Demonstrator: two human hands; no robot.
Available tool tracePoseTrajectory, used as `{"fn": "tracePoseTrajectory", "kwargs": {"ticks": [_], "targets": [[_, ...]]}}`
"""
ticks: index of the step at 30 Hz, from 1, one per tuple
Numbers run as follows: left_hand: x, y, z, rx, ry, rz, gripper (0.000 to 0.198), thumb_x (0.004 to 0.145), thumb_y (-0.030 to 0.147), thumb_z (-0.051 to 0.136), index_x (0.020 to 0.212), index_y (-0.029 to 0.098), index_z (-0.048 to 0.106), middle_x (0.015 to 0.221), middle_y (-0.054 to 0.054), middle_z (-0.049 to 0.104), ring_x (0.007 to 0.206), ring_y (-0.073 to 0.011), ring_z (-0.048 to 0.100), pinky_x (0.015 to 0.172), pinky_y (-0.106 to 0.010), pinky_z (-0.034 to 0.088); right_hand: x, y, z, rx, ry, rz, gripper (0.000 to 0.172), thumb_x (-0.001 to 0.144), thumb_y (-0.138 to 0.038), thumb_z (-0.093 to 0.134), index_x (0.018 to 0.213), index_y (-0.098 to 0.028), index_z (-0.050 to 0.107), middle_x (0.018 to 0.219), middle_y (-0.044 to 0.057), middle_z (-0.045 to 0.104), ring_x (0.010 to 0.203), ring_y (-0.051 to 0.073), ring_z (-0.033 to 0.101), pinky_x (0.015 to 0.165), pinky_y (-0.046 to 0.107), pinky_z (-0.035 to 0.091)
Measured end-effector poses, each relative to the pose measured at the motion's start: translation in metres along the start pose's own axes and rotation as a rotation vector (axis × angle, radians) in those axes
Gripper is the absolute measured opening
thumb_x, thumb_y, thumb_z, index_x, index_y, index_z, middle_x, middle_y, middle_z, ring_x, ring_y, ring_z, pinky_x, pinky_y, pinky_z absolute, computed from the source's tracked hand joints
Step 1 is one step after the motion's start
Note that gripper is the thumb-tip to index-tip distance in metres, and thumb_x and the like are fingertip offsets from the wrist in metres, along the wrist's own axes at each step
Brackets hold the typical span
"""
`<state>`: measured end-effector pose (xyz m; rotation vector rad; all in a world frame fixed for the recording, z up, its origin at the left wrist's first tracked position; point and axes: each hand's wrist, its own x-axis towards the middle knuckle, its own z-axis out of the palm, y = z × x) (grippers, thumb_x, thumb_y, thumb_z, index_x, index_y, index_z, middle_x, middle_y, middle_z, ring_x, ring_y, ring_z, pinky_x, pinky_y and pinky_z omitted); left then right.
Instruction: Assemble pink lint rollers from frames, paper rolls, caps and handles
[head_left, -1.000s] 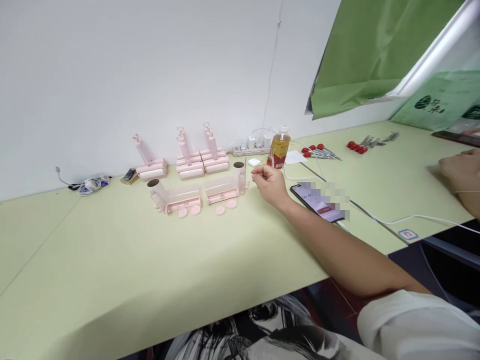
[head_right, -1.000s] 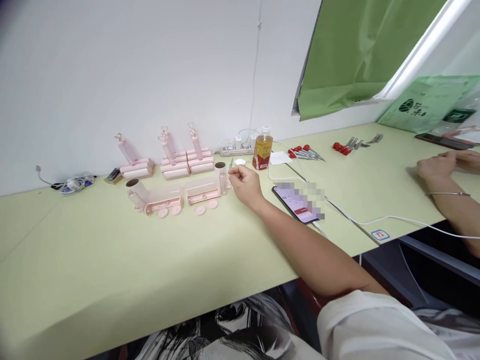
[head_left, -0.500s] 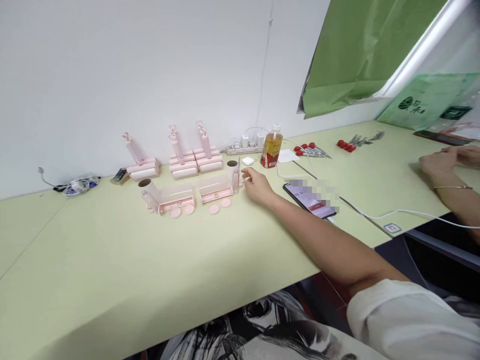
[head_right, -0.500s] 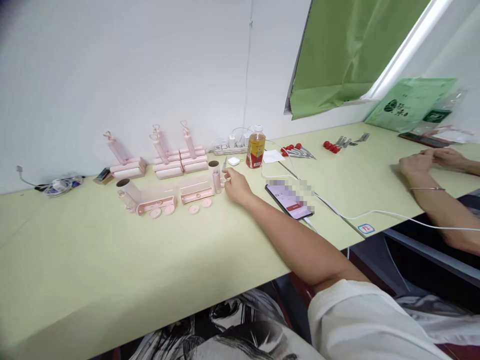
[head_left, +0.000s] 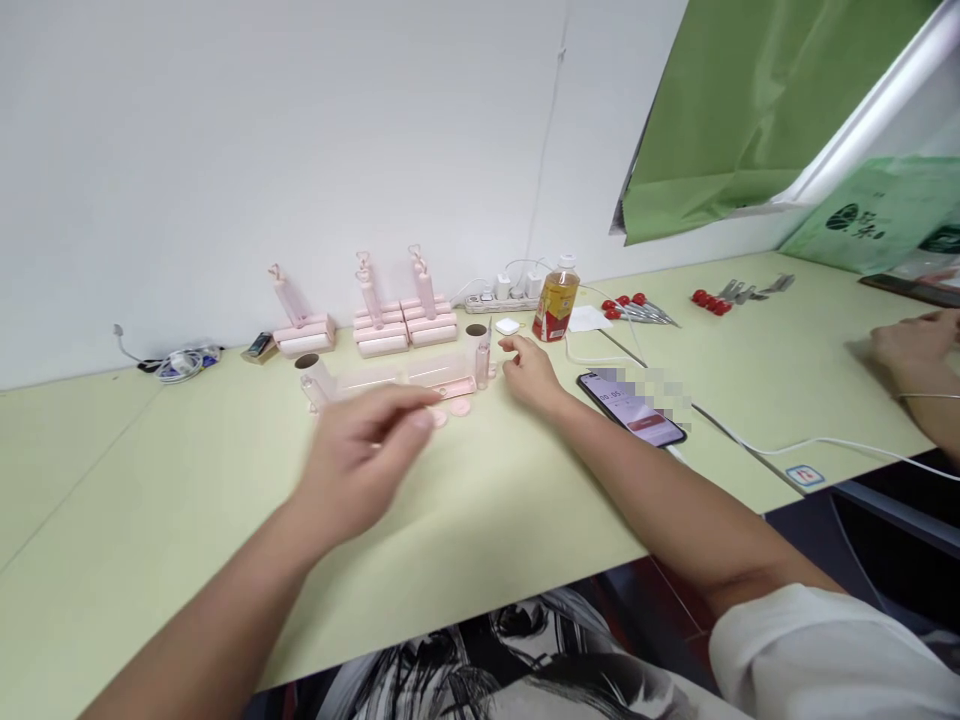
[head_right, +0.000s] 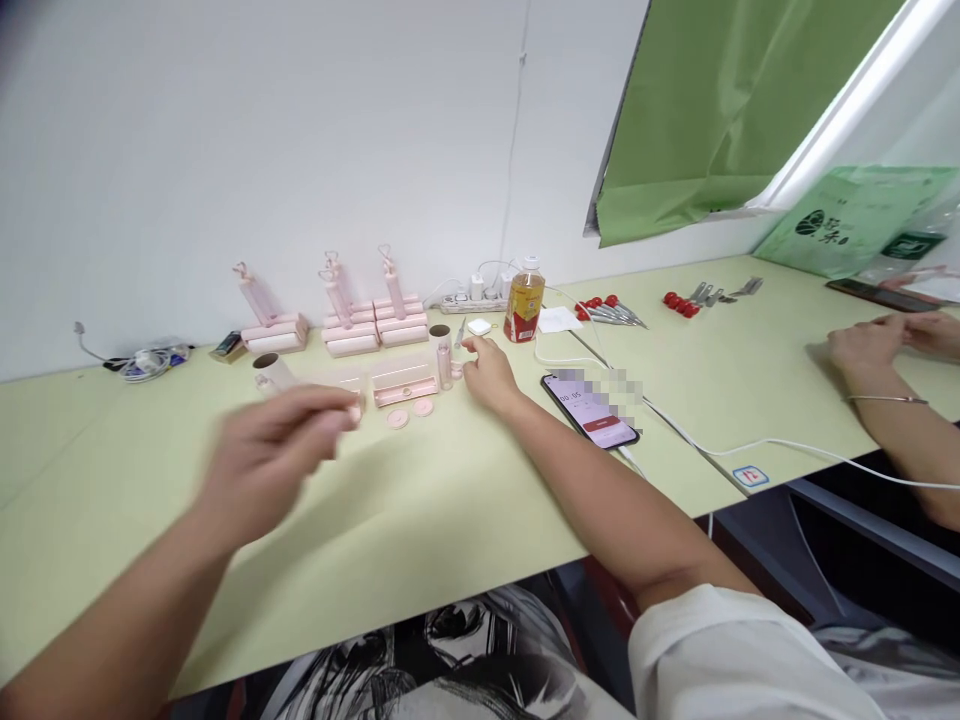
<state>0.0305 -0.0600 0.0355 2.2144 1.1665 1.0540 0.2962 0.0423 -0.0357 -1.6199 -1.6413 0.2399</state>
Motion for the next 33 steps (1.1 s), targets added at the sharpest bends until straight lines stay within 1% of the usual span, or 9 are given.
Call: {"fn": "tracePoseTrajectory", "kwargs": {"ticks": [2,5,8,11,17,20,27,30,33], "targets": [[-0.001,-0.004,0.018,0.181,-0.15,0.015,0.029,0.089,0.031,0.057,0.113,0.017,0.065,0.111,-0.011,0.066,0.1,-0.0275,0.061,0.088,-0.046,0.051,-0.001,0.001,0.0,-0.017,-0.037,0.008,0.045,0.075,-0.007,0.047,0.118,-0.014,0.061,0.118,0.013,0.063,0.084,0.02,0.061,0.085,0.036,0.048],[-0.004,-0.011,0.052,0.479,-0.338,0.032,0.045,0.088,0.032,0.053,0.129,0.014,0.055,0.138,-0.018,0.051,0.125,-0.0363,0.047,0.101,-0.053,0.041,-0.002,0.004,0.002,-0.042,-0.118,0.013,0.049,0.075,-0.008,0.05,0.123,-0.014,0.059,0.119,0.014,0.064,0.082,0.02,0.062,0.084,0.035,0.048],[-0.006,-0.018,0.076,0.525,-0.43,0.011,0.057,0.092,0.043,0.046,0.141,0.015,0.042,0.151,-0.018,0.035,0.138,-0.0379,0.031,0.109,-0.056,0.029,-0.004,0.006,0.005,-0.062,-0.18,0.012,0.05,0.077,-0.01,0.051,0.126,-0.015,0.057,0.116,0.014,0.067,0.084,0.021,0.063,0.084,0.035,0.048],[-0.005,-0.025,0.084,0.51,-0.494,-0.024,0.067,0.092,0.056,0.039,0.146,0.016,0.034,0.155,-0.019,0.027,0.142,-0.0405,0.021,0.111,-0.059,0.022,-0.005,0.004,0.006,-0.073,-0.208,0.004,0.046,0.078,-0.011,0.052,0.123,-0.017,0.06,0.113,0.011,0.068,0.086,0.021,0.064,0.085,0.034,0.047],[0.004,-0.036,0.082,0.498,-0.414,0.06,0.058,0.094,0.054,0.037,0.137,0.016,0.044,0.142,-0.017,0.044,0.135,-0.0356,0.034,0.11,-0.055,0.027,-0.005,0.006,0.008,-0.075,-0.183,0.005,0.044,0.079,-0.013,0.051,0.122,-0.017,0.06,0.107,0.012,0.069,0.088,0.024,0.064,0.086,0.039,0.048],[0.004,-0.038,0.081,0.495,-0.374,0.08,0.054,0.093,0.053,0.039,0.133,0.018,0.047,0.137,-0.016,0.047,0.131,-0.034,0.038,0.108,-0.054,0.029,-0.003,0.009,0.007,-0.058,-0.13,-0.034,0.053,0.079,-0.013,0.047,0.132,-0.018,0.052,0.117,0.014,0.064,0.093,0.025,0.063,0.089,0.043,0.048],[0.0,-0.043,0.085,0.482,-0.404,0.073,0.063,0.094,0.057,0.035,0.144,0.02,0.037,0.153,-0.014,0.032,0.143,-0.0376,0.02,0.112,-0.061,0.019,0.009,0.009,0.005,0.004,-0.098,-0.235,0.073,0.077,-0.008,0.041,0.148,-0.022,0.033,0.15,0.011,0.032,0.132,0.024,0.04,0.11,0.045,0.035],[0.001,-0.043,0.085,0.471,-0.405,0.09,0.057,0.094,0.054,0.036,0.139,0.021,0.043,0.149,-0.012,0.04,0.141,-0.0367,0.026,0.113,-0.062,0.018,0.011,0.01,0.004,0.016,-0.11,-0.269,0.071,0.077,-0.008,0.04,0.145,-0.023,0.038,0.149,0.01,0.037,0.135,0.024,0.036,0.111,0.046,0.032],[0.0,-0.04,0.084,0.454,-0.366,0.135,0.046,0.092,0.045,0.045,0.131,0.021,0.049,0.136,-0.011,0.053,0.134,-0.0332,0.036,0.114,-0.06,0.016,0.011,0.012,0.002,0.019,-0.081,-0.26,0.062,0.078,-0.011,0.042,0.139,-0.023,0.046,0.141,0.011,0.047,0.125,0.025,0.047,0.104,0.048,0.039]]}}
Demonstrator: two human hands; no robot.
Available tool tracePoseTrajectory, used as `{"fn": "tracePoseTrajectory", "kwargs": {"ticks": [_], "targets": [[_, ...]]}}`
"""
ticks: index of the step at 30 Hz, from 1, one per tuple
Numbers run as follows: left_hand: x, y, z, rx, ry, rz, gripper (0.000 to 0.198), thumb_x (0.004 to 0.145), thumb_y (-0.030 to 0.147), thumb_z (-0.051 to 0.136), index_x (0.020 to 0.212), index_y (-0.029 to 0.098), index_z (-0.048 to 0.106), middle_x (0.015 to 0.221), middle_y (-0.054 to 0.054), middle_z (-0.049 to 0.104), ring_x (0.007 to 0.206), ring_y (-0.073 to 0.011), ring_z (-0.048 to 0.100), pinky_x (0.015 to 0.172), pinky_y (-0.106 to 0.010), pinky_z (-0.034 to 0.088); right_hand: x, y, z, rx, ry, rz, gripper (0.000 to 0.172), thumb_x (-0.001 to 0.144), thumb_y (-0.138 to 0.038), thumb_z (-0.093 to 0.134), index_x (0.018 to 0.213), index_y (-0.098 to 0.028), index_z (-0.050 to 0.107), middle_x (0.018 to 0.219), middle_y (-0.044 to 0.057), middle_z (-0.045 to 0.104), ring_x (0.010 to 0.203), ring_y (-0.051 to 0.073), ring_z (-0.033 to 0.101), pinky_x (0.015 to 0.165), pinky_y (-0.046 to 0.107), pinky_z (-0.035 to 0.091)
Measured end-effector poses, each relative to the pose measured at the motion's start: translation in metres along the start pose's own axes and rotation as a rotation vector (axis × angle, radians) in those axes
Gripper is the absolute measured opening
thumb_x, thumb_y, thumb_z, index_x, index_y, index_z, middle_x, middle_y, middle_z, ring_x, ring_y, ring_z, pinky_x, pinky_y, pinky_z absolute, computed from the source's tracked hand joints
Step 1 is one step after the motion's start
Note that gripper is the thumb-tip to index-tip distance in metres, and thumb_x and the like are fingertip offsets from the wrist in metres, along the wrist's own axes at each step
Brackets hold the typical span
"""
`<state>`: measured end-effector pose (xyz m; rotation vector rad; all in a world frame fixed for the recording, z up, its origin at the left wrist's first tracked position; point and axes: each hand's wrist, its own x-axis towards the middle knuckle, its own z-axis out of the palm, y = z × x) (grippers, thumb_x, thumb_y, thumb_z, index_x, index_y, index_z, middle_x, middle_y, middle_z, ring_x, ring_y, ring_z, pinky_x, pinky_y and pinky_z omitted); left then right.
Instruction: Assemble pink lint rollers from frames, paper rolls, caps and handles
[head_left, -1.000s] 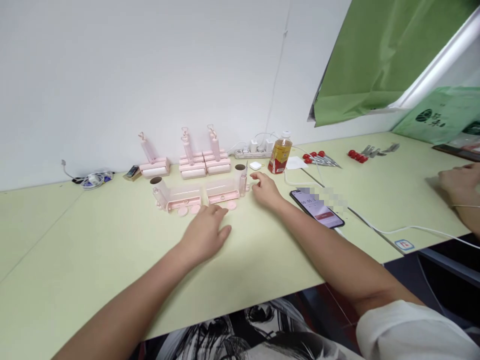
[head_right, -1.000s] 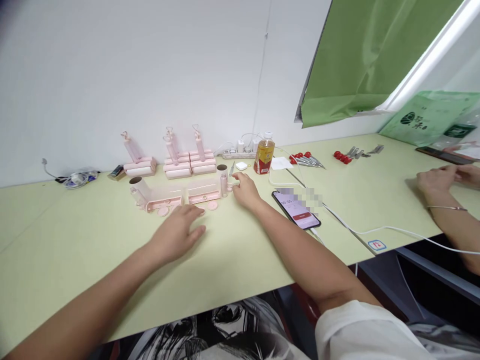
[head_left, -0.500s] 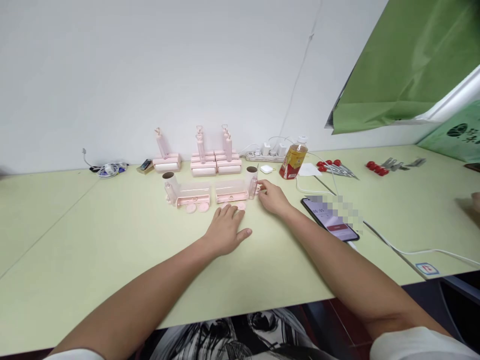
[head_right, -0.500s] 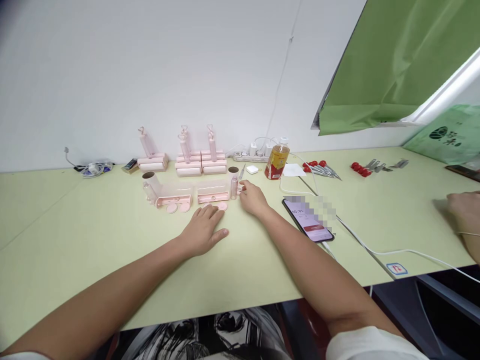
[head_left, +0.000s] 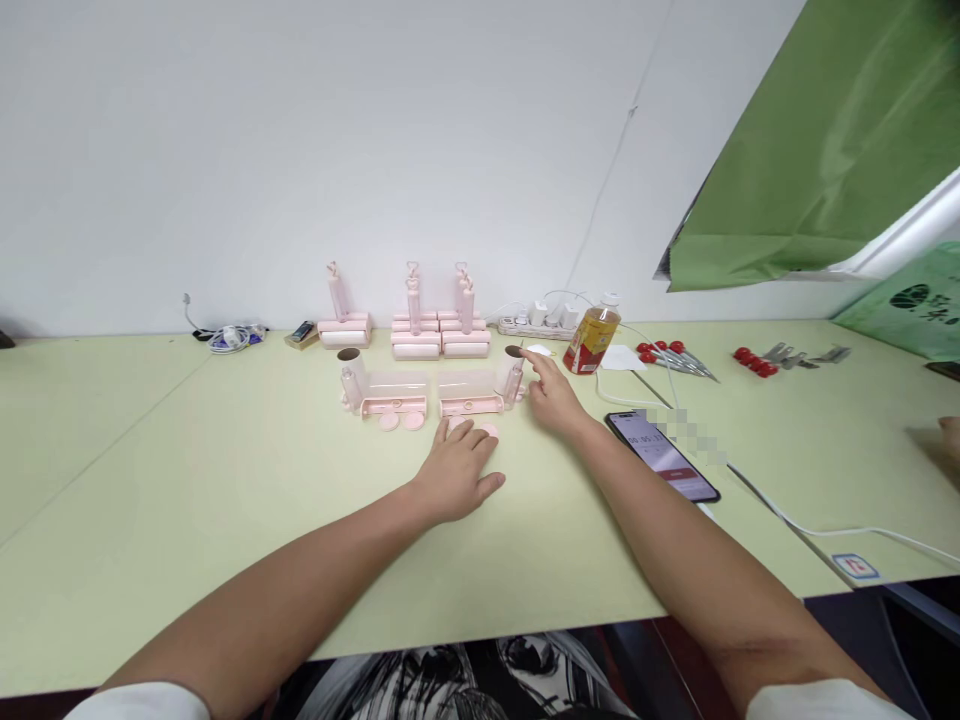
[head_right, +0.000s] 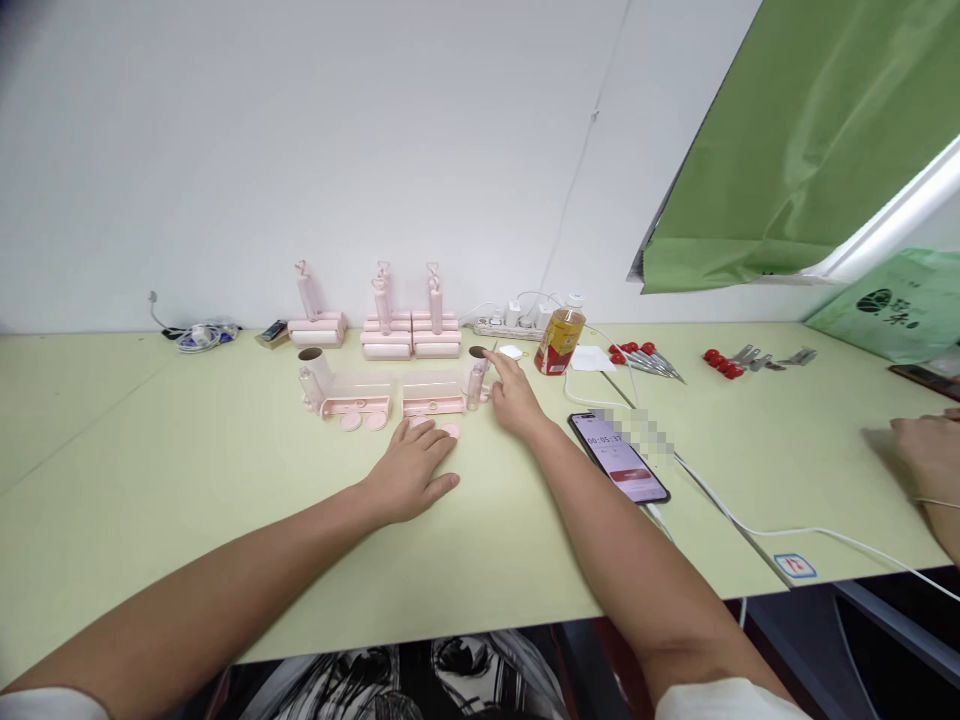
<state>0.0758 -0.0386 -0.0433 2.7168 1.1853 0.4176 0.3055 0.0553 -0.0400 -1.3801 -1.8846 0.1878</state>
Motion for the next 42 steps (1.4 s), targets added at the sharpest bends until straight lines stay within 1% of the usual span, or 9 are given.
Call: {"fn": "tracePoseTrajectory", "kwargs": {"ticks": [6,10,14,17,23,28,34,39,42], "targets": [[-0.001,0.006,-0.007,-0.007,0.012,0.061,0.029,0.089,0.03,0.05,0.115,0.019,0.058,0.111,-0.011,0.066,0.114,-0.0288,0.052,0.112,-0.056,0.018,0.002,0.004,-0.005,-0.022,0.132,0.12,0.032,0.083,-0.03,0.05,0.11,-0.017,0.061,0.108,0.013,0.065,0.098,0.028,0.059,0.085,0.046,0.047],[-0.003,0.007,-0.008,-0.001,0.019,0.098,0.024,0.089,0.025,0.048,0.11,0.019,0.06,0.103,-0.009,0.067,0.105,-0.0262,0.055,0.109,-0.052,0.022,0.003,0.006,-0.014,-0.03,0.243,0.183,0.019,0.081,-0.034,0.053,0.086,-0.018,0.063,0.089,0.01,0.065,0.084,0.026,0.059,0.079,0.042,0.048],[-0.005,0.005,-0.007,-0.007,0.025,0.114,0.024,0.09,0.027,0.047,0.109,0.02,0.062,0.099,-0.008,0.068,0.102,-0.0256,0.055,0.103,-0.048,0.028,-0.002,-0.006,-0.04,-0.011,0.441,0.192,0.022,0.085,-0.037,0.051,0.093,-0.018,0.059,0.098,0.01,0.06,0.084,0.023,0.059,0.076,0.039,0.05],[-0.006,0.001,-0.007,-0.036,0.011,0.121,0.024,0.09,0.027,0.048,0.108,0.02,0.063,0.099,-0.007,0.068,0.101,-0.0247,0.056,0.098,-0.044,0.033,-0.016,-0.03,-0.057,0.147,0.593,0.06,0.022,0.085,-0.038,0.057,0.096,-0.02,0.058,0.099,0.006,0.059,0.078,0.019,0.06,0.068,0.035,0.052],[-0.013,-0.007,-0.023,-0.084,-0.048,0.125,0.021,0.088,0.025,0.051,0.102,0.022,0.066,0.093,-0.006,0.066,0.094,-0.0224,0.059,0.086,-0.036,0.041,-0.044,-0.077,-0.052,0.37,0.28,-0.117,0.014,0.082,-0.035,0.064,0.085,-0.022,0.059,0.092,0.005,0.063,0.074,0.018,0.059,0.064,0.032,0.051],[-0.016,-0.004,-0.03,-0.055,-0.076,-0.088,0.048,0.082,0.054,0.056,0.117,0.021,0.06,0.096,-0.008,0.06,0.08,-0.0242,0.061,0.062,-0.032,0.044,-0.043,-0.079,-0.041,0.449,0.191,-0.018,0.016,0.081,-0.035,0.064,0.078,-0.021,0.056,0.068,-0.001,0.054,0.056,0.013,0.05,0.051,0.027,0.043],[-0.015,0.0,-0.027,-0.101,-0.131,-0.145,0.029,0.079,0.048,0.06,0.084,0.02,0.066,0.085,-0.005,0.062,0.069,-0.0207,0.061,0.054,-0.029,0.039,-0.04,-0.074,-0.035,0.689,0.122,0.112,0.028,0.076,-0.035,0.068,0.077,-0.022,0.043,0.072,-0.004,0.052,0.044,0.008,0.048,0.038,0.024,0.042],[-0.021,-0.017,-0.039,-0.471,-0.072,-0.352,0.028,0.071,0.046,0.067,0.072,0.02,0.057,0.066,0.0,0.059,0.055,-0.0144,0.053,0.046,-0.024,0.031,-0.042,-0.079,-0.034,0.824,0.116,0.104,0.04,0.073,-0.03,0.065,0.108,-0.026,0.046,0.092,-0.002,0.05,0.057,0.011,0.057,0.042,0.028,0.054],[-0.024,-0.03,-0.044,-0.756,-0.009,-0.399,0.03,0.071,0.041,0.068,0.069,0.02,0.047,0.06,0.003,0.053,0.052,-0.0112,0.049,0.044,-0.021,0.031,-0.045,-0.081,-0.035,0.806,0.026,0.088,0.035,0.074,-0.029,0.061,0.108,-0.024,0.054,0.09,0.0,0.053,0.064,0.014,0.059,0.05,0.032,0.059]]}}
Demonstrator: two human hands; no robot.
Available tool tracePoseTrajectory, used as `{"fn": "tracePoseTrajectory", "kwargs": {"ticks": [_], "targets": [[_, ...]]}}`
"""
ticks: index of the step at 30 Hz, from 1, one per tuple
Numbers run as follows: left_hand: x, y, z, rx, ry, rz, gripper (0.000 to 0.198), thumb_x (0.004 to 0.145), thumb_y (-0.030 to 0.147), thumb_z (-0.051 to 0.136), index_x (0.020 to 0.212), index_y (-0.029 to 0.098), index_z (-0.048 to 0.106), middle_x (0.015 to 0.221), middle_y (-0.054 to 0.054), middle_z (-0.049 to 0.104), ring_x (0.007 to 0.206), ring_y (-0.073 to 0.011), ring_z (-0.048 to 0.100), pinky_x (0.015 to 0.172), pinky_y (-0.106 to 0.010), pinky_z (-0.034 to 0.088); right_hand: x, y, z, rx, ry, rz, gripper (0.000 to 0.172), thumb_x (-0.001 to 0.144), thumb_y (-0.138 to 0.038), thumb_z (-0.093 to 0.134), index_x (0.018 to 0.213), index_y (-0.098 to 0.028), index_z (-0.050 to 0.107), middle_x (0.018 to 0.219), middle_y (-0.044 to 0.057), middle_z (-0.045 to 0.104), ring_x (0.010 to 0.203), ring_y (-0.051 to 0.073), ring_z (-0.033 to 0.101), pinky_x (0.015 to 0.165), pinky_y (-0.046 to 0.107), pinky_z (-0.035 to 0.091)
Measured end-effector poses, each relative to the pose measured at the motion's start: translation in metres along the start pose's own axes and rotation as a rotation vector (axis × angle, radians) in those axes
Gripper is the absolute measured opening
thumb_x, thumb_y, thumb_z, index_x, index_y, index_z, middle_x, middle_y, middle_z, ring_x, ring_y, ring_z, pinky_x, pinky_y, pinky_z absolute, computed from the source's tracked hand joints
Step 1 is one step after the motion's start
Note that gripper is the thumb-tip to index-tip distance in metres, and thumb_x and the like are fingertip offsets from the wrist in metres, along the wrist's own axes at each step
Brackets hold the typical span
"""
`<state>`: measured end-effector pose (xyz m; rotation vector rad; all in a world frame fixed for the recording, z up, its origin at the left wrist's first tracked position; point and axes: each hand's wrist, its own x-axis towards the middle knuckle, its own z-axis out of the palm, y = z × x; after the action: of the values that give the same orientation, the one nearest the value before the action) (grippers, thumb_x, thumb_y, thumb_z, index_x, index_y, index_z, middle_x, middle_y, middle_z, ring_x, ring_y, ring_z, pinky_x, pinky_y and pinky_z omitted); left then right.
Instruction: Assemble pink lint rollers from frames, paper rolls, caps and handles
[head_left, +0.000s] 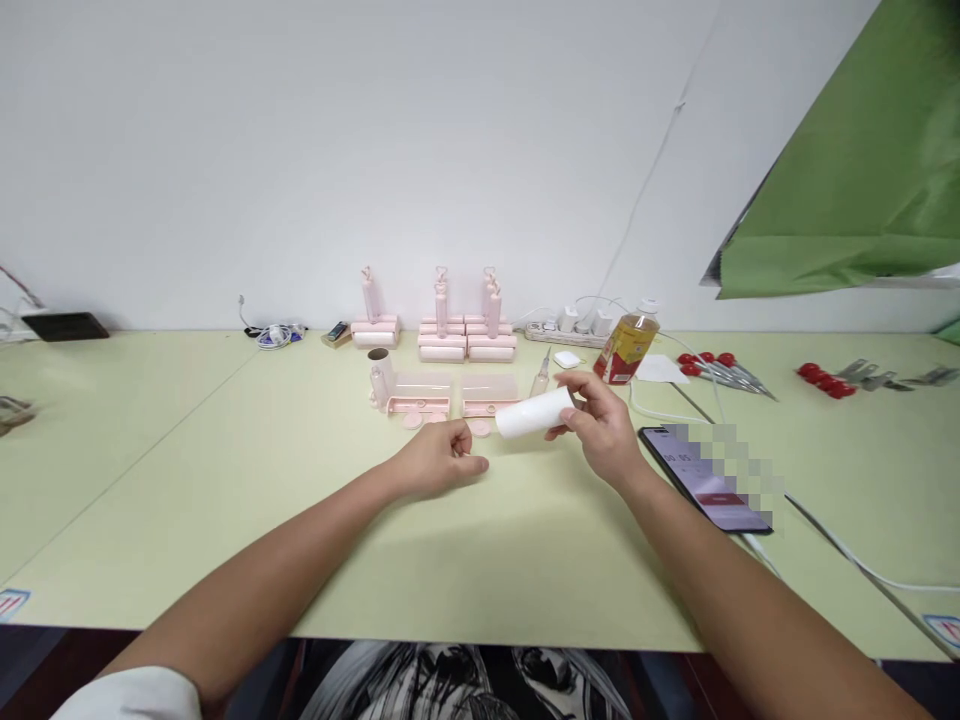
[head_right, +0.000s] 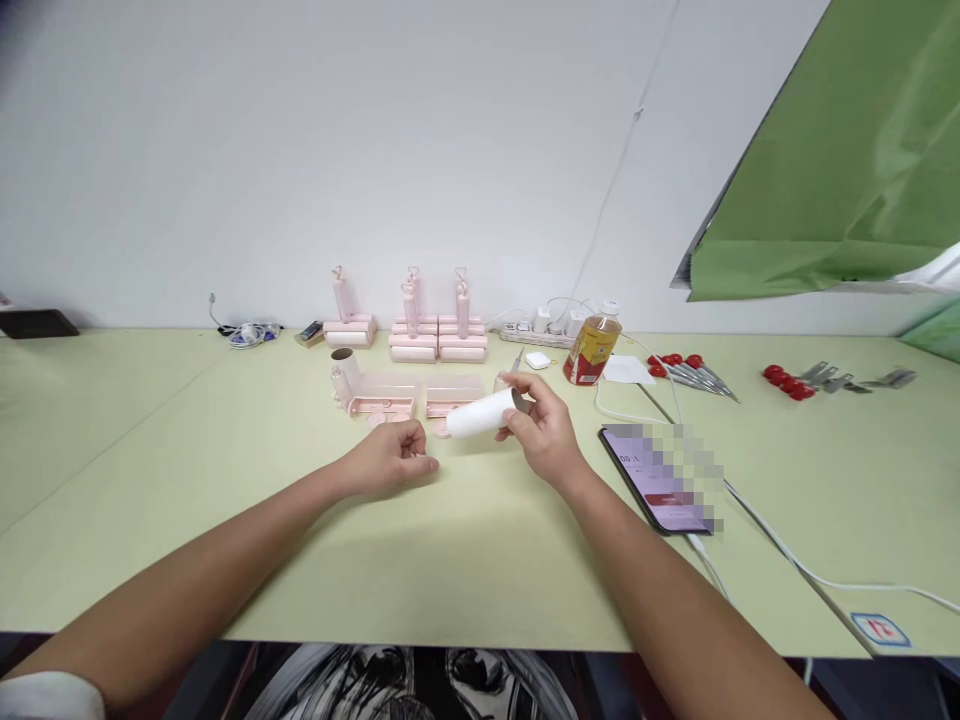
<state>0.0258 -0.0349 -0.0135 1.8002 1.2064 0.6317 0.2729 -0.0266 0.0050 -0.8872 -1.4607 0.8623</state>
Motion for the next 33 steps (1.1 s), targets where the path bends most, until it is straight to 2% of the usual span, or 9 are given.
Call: {"fn": "tracePoseTrajectory", "kwargs": {"ticks": [2,4,8,11,14,19,25,29,33], "targets": [[0.001,-0.004,-0.005,-0.217,0.025,-0.019,0.03,0.074,0.04,0.065,0.069,0.02,0.043,0.062,0.002,0.055,0.052,-0.0109,0.051,0.043,-0.02,0.034,-0.002,0.001,0.001,-0.003,-0.055,0.033,0.025,0.075,-0.029,0.061,0.099,-0.022,0.058,0.084,0.0,0.056,0.063,0.015,0.06,0.054,0.034,0.06],[0.002,-0.006,-0.008,-0.402,0.07,-0.019,0.03,0.077,0.041,0.063,0.073,0.019,0.043,0.073,-0.002,0.062,0.056,-0.012,0.058,0.045,-0.021,0.04,-0.005,0.002,0.003,0.034,-0.086,0.082,0.021,0.076,-0.03,0.061,0.095,-0.022,0.056,0.081,0.0,0.058,0.06,0.015,0.061,0.054,0.035,0.06],[0.003,-0.007,-0.009,-0.6,0.144,0.061,0.031,0.085,0.047,0.055,0.094,0.019,0.048,0.101,-0.007,0.065,0.069,-0.0143,0.065,0.049,-0.023,0.05,-0.01,0.006,0.014,0.105,-0.106,0.203,0.021,0.074,-0.031,0.063,0.088,-0.021,0.051,0.097,0.003,0.062,0.058,0.015,0.064,0.049,0.033,0.059],[0.002,-0.007,-0.005,-0.596,0.162,0.118,0.042,0.088,0.05,0.052,0.117,0.021,0.045,0.116,-0.01,0.059,0.081,-0.017,0.067,0.052,-0.025,0.055,-0.013,0.007,0.021,0.124,-0.115,0.241,0.022,0.073,-0.03,0.065,0.086,-0.021,0.049,0.107,0.005,0.06,0.065,0.016,0.066,0.053,0.035,0.061],[0.0,-0.009,0.001,-0.54,0.177,0.194,0.049,0.089,0.051,0.052,0.126,0.022,0.041,0.12,-0.011,0.055,0.087,-0.0185,0.067,0.054,-0.026,0.056,-0.015,0.005,0.024,0.147,-0.143,0.234,0.023,0.073,-0.029,0.066,0.084,-0.021,0.048,0.108,0.005,0.06,0.072,0.018,0.067,0.057,0.038,0.062],[-0.001,-0.014,0.006,-0.531,0.194,0.267,0.046,0.09,0.047,0.052,0.128,0.023,0.04,0.126,-0.012,0.054,0.086,-0.0169,0.066,0.055,-0.025,0.056,-0.016,0.004,0.023,0.154,-0.171,0.199,0.02,0.074,-0.026,0.065,0.084,-0.021,0.048,0.109,0.005,0.06,0.075,0.017,0.065,0.058,0.036,0.061],[-0.001,-0.015,0.008,-0.544,0.184,0.243,0.048,0.089,0.047,0.054,0.129,0.022,0.041,0.124,-0.012,0.056,0.087,-0.0178,0.066,0.057,-0.026,0.057,-0.018,0.007,0.023,0.122,-0.246,0.185,0.021,0.078,-0.027,0.062,0.097,-0.021,0.057,0.105,0.004,0.058,0.067,0.016,0.065,0.059,0.036,0.059],[-0.002,-0.015,0.009,-0.564,0.17,0.262,0.049,0.088,0.046,0.056,0.129,0.022,0.044,0.122,-0.012,0.057,0.087,-0.0175,0.065,0.058,-0.025,0.057,-0.019,0.004,0.025,0.081,-0.409,0.238,0.033,0.079,-0.029,0.062,0.11,-0.02,0.057,0.109,0.007,0.057,0.072,0.017,0.063,0.055,0.032,0.057],[-0.004,-0.015,0.01,-0.52,0.113,0.31,0.042,0.086,0.044,0.06,0.121,0.02,0.055,0.114,-0.01,0.06,0.09,-0.0187,0.063,0.06,-0.025,0.057,-0.023,0.002,0.027,0.004,-0.564,0.32,0.051,0.082,-0.029,0.063,0.13,-0.022,0.047,0.104,0.007,0.057,0.07,0.015,0.058,0.049,0.024,0.05]]}}
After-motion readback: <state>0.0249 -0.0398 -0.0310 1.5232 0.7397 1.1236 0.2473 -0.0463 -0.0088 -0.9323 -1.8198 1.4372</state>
